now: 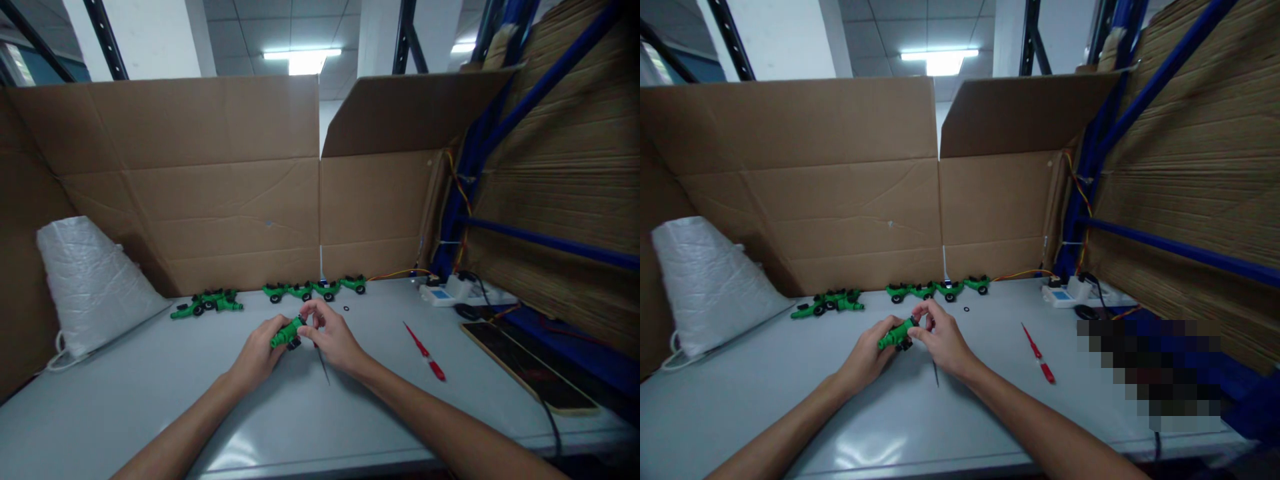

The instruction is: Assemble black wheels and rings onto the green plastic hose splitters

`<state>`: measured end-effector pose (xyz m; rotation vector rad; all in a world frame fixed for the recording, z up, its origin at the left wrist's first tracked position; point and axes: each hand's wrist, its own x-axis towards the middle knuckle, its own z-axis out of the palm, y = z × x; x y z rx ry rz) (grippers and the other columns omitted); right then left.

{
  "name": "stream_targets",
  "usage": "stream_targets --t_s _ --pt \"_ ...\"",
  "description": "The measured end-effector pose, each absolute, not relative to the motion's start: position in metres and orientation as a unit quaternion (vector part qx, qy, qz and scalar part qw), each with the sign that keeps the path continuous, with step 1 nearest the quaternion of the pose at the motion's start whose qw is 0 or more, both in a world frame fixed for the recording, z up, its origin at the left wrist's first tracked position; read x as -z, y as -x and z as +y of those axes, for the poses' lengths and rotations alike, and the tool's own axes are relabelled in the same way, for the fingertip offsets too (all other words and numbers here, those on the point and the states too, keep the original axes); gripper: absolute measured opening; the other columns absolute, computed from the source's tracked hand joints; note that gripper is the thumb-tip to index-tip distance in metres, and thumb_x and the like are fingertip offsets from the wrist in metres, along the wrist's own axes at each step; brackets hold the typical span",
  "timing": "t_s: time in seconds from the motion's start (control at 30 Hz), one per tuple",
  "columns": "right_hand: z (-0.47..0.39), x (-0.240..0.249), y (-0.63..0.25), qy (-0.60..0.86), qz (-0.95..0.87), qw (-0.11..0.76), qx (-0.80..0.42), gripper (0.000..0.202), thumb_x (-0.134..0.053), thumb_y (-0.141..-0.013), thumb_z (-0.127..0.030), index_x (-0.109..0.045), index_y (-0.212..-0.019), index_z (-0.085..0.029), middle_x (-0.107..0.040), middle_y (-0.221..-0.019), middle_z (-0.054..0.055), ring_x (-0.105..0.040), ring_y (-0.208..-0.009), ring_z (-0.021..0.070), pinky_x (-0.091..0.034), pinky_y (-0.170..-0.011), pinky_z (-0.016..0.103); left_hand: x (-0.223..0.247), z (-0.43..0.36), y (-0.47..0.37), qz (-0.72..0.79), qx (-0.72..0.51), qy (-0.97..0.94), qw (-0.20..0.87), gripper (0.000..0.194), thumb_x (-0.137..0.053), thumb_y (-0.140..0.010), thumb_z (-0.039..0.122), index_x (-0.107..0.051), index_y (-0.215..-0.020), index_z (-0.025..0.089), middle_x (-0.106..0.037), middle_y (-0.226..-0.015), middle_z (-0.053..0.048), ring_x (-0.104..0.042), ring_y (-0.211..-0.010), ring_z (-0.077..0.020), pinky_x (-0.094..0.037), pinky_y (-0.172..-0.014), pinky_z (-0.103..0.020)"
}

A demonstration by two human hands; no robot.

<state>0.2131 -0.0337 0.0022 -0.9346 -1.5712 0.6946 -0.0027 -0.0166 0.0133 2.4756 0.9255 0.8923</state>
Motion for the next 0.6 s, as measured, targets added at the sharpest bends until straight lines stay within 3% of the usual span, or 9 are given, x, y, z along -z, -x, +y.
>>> stream_targets --t_s 0.27,0.6 --pt "-0.0331 0.0004 -0.2131 0.397 -0.658 0.562 -0.304 0.024 -0.072 -0.082 -0.025 -0.064 -0.105 -0.025 -0.067 -0.096 -0.001 -0.053 -0.072 0.0173 -0.045 -0.063 0.029 -0.0129 -0.0166 0.0030 0.327 -0.318 -0.872 0.179 0.023 -0.056 -0.093 0.015 -0.059 -0.114 0.024 -0.072 -0.108 -0.005 -0.066 -0.100 -0.0232 -0.048 -0.088 -0.032" --pt "-0.0407 0.0011 -0.2078 0.453 -0.618 0.596 -0.241 0.020 -0.078 -0.085 -0.035 -0.067 -0.097 -0.023 -0.056 -0.071 -0.004 -0.053 -0.064 0.0166 -0.042 -0.062 0.029 -0.0125 -0.0185 -0.0035 0.344 -0.336 -0.852 0.206 0.022 -0.054 -0.090 0.011 -0.057 -0.108 0.023 -0.070 -0.104 -0.004 -0.064 -0.096 -0.0220 -0.047 -0.086 -0.030"
